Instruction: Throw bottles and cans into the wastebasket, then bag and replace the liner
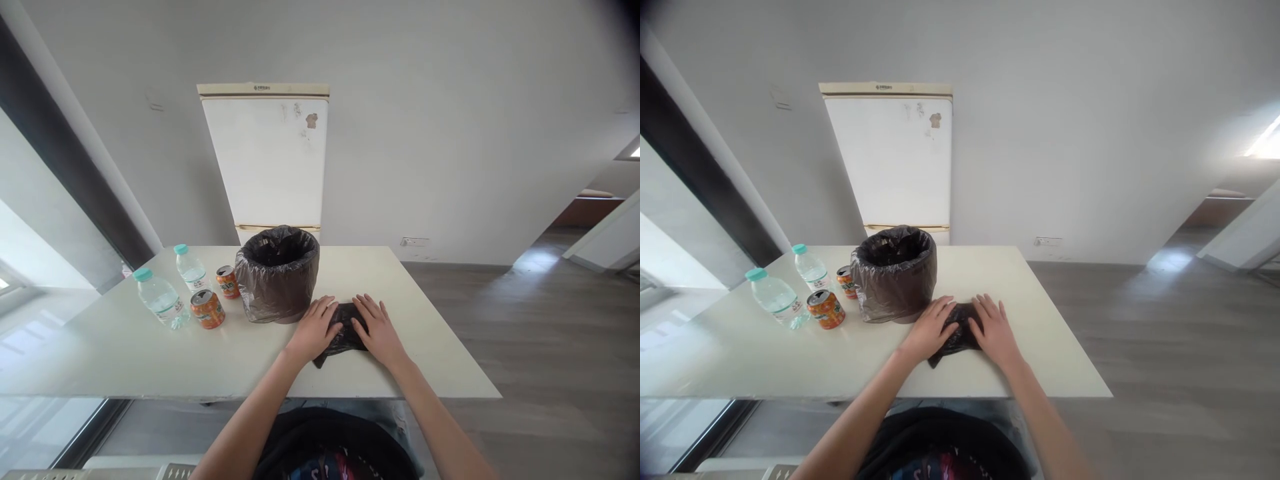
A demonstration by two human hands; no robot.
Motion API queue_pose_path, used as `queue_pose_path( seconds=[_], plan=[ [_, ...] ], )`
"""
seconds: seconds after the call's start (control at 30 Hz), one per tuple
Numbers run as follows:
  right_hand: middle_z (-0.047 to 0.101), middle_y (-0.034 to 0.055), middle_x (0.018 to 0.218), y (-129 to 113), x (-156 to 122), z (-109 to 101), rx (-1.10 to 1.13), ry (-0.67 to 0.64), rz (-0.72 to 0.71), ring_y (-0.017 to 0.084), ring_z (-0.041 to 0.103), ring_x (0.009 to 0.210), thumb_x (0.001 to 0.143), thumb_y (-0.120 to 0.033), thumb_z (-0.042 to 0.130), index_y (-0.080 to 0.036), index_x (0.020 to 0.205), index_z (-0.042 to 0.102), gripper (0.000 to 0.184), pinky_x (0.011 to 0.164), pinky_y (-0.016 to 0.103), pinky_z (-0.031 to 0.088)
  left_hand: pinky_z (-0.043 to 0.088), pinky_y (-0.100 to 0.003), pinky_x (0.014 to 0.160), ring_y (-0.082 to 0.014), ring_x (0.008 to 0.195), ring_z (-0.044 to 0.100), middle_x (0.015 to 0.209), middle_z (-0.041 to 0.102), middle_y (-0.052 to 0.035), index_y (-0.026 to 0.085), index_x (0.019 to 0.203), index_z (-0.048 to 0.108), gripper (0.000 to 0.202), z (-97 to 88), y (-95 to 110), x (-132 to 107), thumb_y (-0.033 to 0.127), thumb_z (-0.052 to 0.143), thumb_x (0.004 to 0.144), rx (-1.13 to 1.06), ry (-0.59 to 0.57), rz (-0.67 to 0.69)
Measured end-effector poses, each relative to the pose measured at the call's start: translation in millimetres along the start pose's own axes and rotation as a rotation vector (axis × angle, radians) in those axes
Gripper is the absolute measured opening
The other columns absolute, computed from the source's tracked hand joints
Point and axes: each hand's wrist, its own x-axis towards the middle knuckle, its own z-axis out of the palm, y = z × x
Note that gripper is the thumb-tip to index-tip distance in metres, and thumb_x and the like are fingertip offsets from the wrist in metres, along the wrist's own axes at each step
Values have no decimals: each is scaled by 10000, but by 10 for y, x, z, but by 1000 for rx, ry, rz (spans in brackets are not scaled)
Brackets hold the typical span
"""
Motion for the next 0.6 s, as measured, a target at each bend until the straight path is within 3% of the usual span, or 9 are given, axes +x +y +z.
queue_pose_path(
  seconds=[0.07, 0.17, 0.37, 0.47, 0.6],
  plan=[
    [656, 132, 1406, -12, -54, -121, 60, 35, 25, 312, 583, 1320, 1082, -434, 338, -214, 1402, 643, 494, 1174, 521, 427, 486, -438, 1109, -262, 1295, 593, 1392, 632, -114, 229, 1358, 626, 359, -174, 68, -102, 319, 404, 1090, -32, 26, -37],
    [703, 129, 1242, -19, -242, -220, 120, -24, 22, 294, 653, 1140, 1071, -393, 378, -222, 1225, 719, 411, 1016, 459, 551, 539, -411, 987, -252, 1100, 643, 1173, 677, -79, 244, 1167, 698, 199, -318, 165, -367, 311, 565, 1035, -46, -48, -57],
    [624, 132, 1410, -40, -671, -187, 80, -61, -2, 324, 592, 1289, 1063, -453, 463, -249, 1350, 663, 405, 1047, 490, 558, 533, -451, 971, -295, 1125, 614, 1236, 658, -87, 244, 1252, 668, 414, -250, 309, -863, 417, 789, 896, -84, -143, -148],
    [617, 117, 1432, -75, -822, -244, 83, -132, -24, 311, 592, 1303, 1065, -483, 465, -282, 1394, 643, 425, 1056, 476, 557, 519, -453, 974, -297, 1117, 610, 1228, 665, -82, 263, 1277, 661, 506, -249, 385, -1014, 449, 841, 842, -113, -193, -89],
    [604, 116, 1456, -59, -1023, -337, 88, -205, -69, 329, 574, 1326, 1010, -574, 558, -322, 1511, 558, 561, 1061, 494, 548, 521, -472, 988, -301, 1137, 609, 1285, 658, -85, 302, 1510, 500, 742, -307, 440, -1150, 337, 839, 851, -74, -245, -18]
  ],
)
